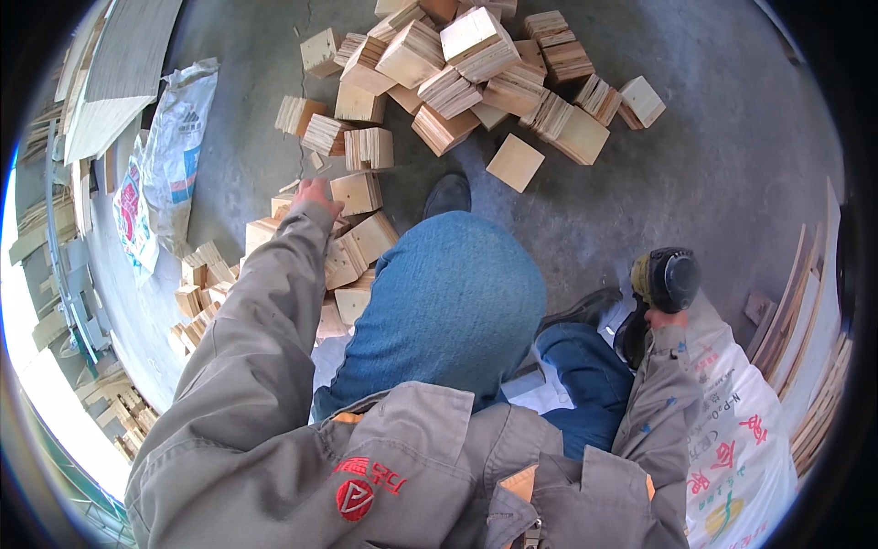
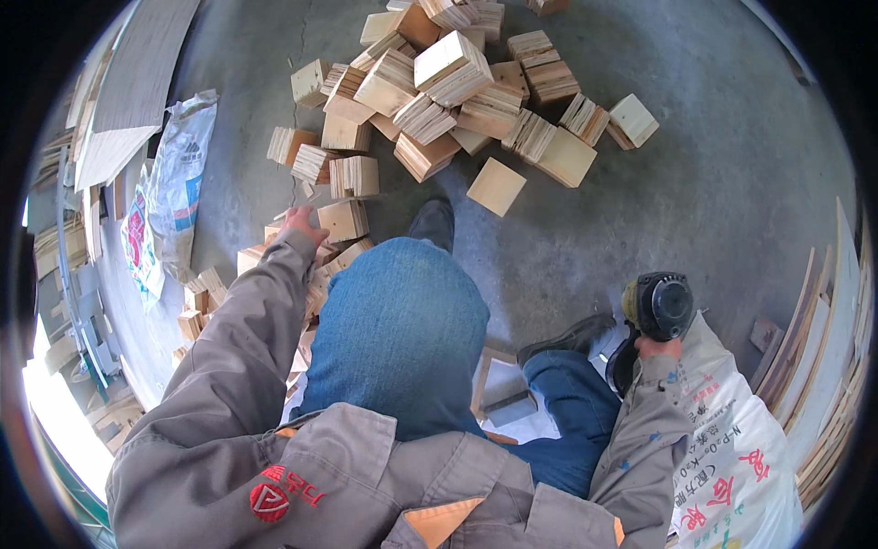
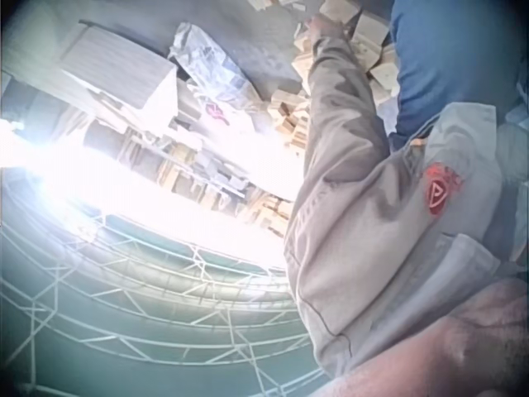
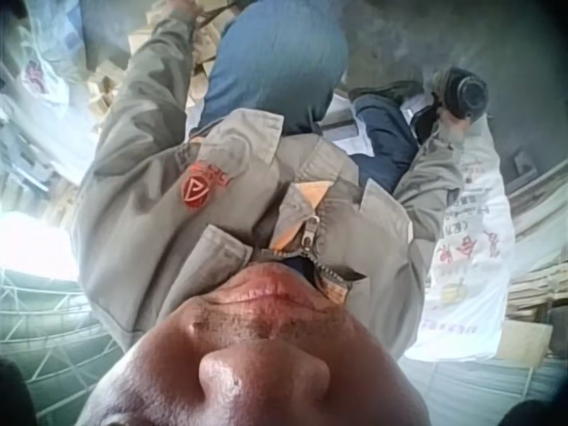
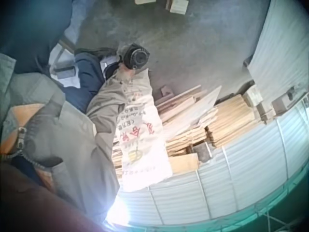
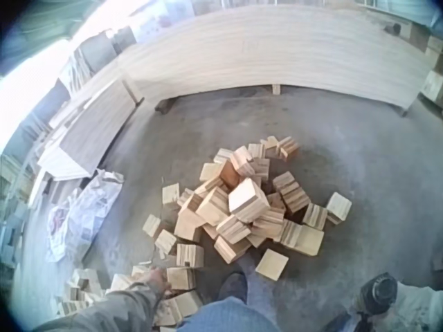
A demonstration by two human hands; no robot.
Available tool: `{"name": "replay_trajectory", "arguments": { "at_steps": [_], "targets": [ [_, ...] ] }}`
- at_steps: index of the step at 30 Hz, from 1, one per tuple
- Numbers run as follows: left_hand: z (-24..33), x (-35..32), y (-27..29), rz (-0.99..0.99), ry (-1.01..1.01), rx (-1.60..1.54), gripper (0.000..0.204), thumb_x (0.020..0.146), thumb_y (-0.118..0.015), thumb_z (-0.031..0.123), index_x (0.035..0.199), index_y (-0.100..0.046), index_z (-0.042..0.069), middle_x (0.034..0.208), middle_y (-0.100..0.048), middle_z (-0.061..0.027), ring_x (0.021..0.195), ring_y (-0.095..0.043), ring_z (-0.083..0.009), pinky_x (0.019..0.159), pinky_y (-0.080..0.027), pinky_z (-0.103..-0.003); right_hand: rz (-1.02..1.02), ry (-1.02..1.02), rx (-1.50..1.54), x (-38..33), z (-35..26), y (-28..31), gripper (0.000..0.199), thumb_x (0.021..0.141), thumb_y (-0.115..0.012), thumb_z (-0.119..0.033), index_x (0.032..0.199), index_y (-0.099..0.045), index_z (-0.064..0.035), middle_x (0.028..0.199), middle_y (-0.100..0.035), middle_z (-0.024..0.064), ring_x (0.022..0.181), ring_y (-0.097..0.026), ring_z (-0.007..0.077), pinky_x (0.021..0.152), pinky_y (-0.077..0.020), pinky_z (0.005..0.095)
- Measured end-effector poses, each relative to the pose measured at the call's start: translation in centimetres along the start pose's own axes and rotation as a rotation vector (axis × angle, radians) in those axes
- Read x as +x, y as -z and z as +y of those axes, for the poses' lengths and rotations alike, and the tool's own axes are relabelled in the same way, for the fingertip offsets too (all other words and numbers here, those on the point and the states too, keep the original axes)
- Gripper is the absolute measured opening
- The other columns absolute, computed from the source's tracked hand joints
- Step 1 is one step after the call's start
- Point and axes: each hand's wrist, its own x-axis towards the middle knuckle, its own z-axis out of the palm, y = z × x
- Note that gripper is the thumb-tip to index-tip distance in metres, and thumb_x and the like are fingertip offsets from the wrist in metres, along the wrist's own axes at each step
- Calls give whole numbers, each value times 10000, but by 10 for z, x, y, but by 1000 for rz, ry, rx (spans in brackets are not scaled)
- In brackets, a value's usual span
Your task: The person sits on the floor and repeatedly picks up small wooden blocks, uses a nail gun to fasten them, and places the finished pieces into a growing pile. The process is repetitive and involves handling the blocks one at a time.
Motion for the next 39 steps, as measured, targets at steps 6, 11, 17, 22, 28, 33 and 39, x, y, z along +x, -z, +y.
{"name": "replay_trajectory", "arguments": {
  "at_steps": [6,11,17,22,28,33,39],
  "targets": [
    [31,16,-8,32,-134,-35,782,780,-828,385,1438,-551,67,1514,-494,-207,1416,-464,-377,1173,-409,-448,59,-38,-31,-8,-2,-2,420,639,-835,-176,1044,-774,-86,1010,-768,199,1004,-730,383,875,-581,439],
    [40,13,-26,40,-11,-13,863,756,-862,401,1450,-507,29,1497,-517,-200,1416,-464,-375,1184,-394,-441,103,138,15,-19,-16,3,400,645,-822,-144,1038,-775,-83,995,-773,184,994,-741,363,862,-584,425],
    [67,11,-30,2,91,58,889,693,-905,398,1412,-537,27,1503,-511,-173,1449,-423,-346,1192,-391,-423,28,8,74,-6,7,-6,392,647,-802,-119,1037,-777,-84,1000,-776,177,991,-745,349,849,-584,414],
    [57,7,-23,-57,48,86,920,630,-934,366,1401,-554,38,1506,-502,-166,1456,-413,-337,1199,-386,-412,70,80,27,-12,1,0,388,645,-790,-107,1033,-778,-86,981,-778,177,979,-748,349,833,-583,422],
    [45,33,-29,-52,52,-19,1138,621,-944,434,1538,-400,37,1565,-446,-201,1457,-425,-353,1202,-382,-430,114,129,120,8,23,-15,306,657,-749,-20,961,-725,-42,754,-711,106,640,-679,249,588,-544,400],
    [63,52,-27,190,6,-321,1225,626,-935,480,1579,-314,25,1556,-449,-240,1446,-439,-373,1194,-383,-436,127,137,132,20,35,-22,289,659,-729,26,943,-707,-26,698,-689,86,553,-647,220,515,-521,389],
    [93,86,-21,227,111,-317,1176,607,-932,443,1500,-366,-71,1375,-592,-257,1264,-592,-375,1084,-474,-430,55,-21,91,-5,2,-3,420,632,-777,-101,1051,-772,-78,1029,-771,196,1044,-732,368,886,-579,425]
  ]
}}
